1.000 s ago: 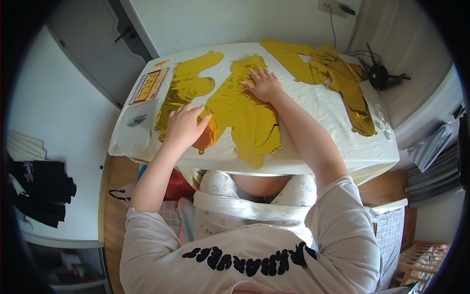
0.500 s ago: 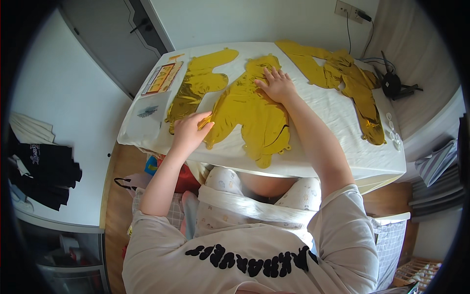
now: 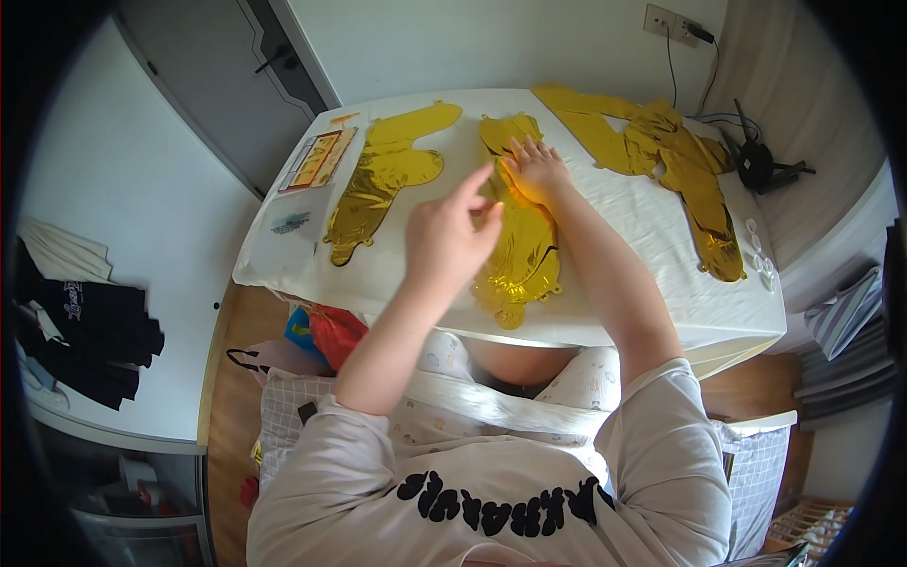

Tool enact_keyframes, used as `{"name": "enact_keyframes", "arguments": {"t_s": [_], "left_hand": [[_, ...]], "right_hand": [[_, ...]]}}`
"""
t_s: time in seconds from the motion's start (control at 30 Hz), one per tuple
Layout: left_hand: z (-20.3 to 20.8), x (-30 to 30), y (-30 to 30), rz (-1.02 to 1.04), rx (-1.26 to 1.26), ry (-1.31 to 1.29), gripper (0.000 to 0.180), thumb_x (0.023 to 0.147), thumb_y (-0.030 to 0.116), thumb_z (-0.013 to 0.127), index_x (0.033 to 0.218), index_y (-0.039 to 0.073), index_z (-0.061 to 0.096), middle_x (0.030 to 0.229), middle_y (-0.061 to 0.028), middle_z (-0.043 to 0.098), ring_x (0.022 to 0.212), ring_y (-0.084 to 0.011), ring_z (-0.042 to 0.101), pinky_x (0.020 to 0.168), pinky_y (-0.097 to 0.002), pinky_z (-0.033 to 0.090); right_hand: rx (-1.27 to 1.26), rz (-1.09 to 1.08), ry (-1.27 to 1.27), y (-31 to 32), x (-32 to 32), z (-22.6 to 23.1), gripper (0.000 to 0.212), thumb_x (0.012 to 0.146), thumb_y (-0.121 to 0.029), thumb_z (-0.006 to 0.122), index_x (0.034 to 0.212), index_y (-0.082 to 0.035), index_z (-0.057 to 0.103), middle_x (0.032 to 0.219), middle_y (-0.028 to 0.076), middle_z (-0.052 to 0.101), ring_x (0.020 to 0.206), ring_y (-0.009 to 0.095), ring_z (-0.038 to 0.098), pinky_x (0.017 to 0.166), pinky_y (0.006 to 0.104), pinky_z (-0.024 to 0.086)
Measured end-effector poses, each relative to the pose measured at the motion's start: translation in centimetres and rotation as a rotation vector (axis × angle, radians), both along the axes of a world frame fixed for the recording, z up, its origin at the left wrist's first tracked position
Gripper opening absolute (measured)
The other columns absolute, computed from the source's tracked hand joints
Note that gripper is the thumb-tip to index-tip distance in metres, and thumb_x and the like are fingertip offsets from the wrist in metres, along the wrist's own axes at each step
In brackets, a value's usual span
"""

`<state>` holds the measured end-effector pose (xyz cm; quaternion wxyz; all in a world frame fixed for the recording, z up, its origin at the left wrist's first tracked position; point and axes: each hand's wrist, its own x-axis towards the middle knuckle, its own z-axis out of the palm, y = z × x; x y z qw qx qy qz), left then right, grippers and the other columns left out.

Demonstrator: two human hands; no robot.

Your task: The person smooths and flattens a foil balloon on the table and then folds it into a smaller rectangle by hand.

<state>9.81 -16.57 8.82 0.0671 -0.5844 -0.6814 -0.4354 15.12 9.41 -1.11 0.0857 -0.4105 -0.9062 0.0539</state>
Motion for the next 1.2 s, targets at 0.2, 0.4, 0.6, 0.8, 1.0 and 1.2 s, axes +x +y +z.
{"name": "enact_keyframes", "arguments": {"t_s": [0.2,0.4,0.6,0.8,1.0,1.2], "left_hand": [[-3.4,3.2,3.2,-0.14,0.069,-0.09,0.044,0.09,0.018,0.074,0.131,0.008,0.065,0.089,-0.0071,0.078,0.068,-0.0228,0.072,0.071,-0.0331,0.054],[-3.7,2.9,4.8,-0.39,-0.248,-0.52,0.051,0.098,0.022,0.07,0.143,0.003,0.056,0.105,-0.0091,0.075,0.09,-0.0135,0.069,0.081,-0.0289,0.055],[-2.4,-4.6,6.4,-0.592,-0.481,-0.792,0.056,0.103,0.028,0.065,0.152,0.009,0.046,0.135,-0.0101,0.062,0.122,-0.0196,0.062,0.098,-0.0333,0.053],[-4.5,-14.9,9.5,-0.445,-0.45,-0.056,0.048,0.097,0.034,0.07,0.136,0.008,0.064,0.134,-0.0131,0.066,0.119,-0.0227,0.066,0.101,-0.0377,0.053],[-7.5,-13.8,8.5,-0.451,-0.332,0.272,0.055,0.094,0.039,0.072,0.138,0.006,0.064,0.141,-0.0162,0.063,0.13,-0.032,0.059,0.111,-0.0407,0.047],[-7.2,-13.3,9.5,-0.468,-0.292,0.382,0.06,0.093,0.043,0.072,0.137,0.003,0.063,0.14,-0.0163,0.063,0.131,-0.0327,0.058,0.111,-0.042,0.046]], "right_hand": [[0.046,0.074,-0.122,1.5,-0.3,-0.7,0.061,0.109,-0.043,0.033,0.166,-0.027,0.018,0.172,0.009,0.02,0.157,0.031,0.023,0.127,0.0478,0.02],[0.102,0.131,-0.145,4.3,0.4,-2.2,0.06,0.108,-0.03,0.037,0.165,-0.031,0.019,0.172,0.009,0.021,0.157,0.031,0.024,0.126,0.0505,0.024],[0.075,0.06,-0.134,0.0,-0.6,-0.4,0.067,0.107,-0.055,0.033,0.165,-0.024,0.021,0.17,0.01,0.025,0.157,0.03,0.024,0.127,0.0486,0.021],[0.042,0.03,-0.038,0.7,-0.3,-0.5,0.08,0.103,-0.072,0.022,0.164,-0.02,0.027,0.17,0.011,0.027,0.156,0.029,0.025,0.127,0.0477,0.02],[0.05,0.021,-0.029,0.9,-0.3,-0.6,0.079,0.103,-0.072,0.024,0.163,-0.02,0.03,0.169,0.011,0.029,0.156,0.029,0.026,0.127,0.0477,0.021],[0.053,0.025,0.02,0.5,-0.3,-0.5,0.077,0.104,-0.068,0.027,0.162,-0.019,0.032,0.168,0.012,0.031,0.155,0.03,0.028,0.127,0.0476,0.021]]}}
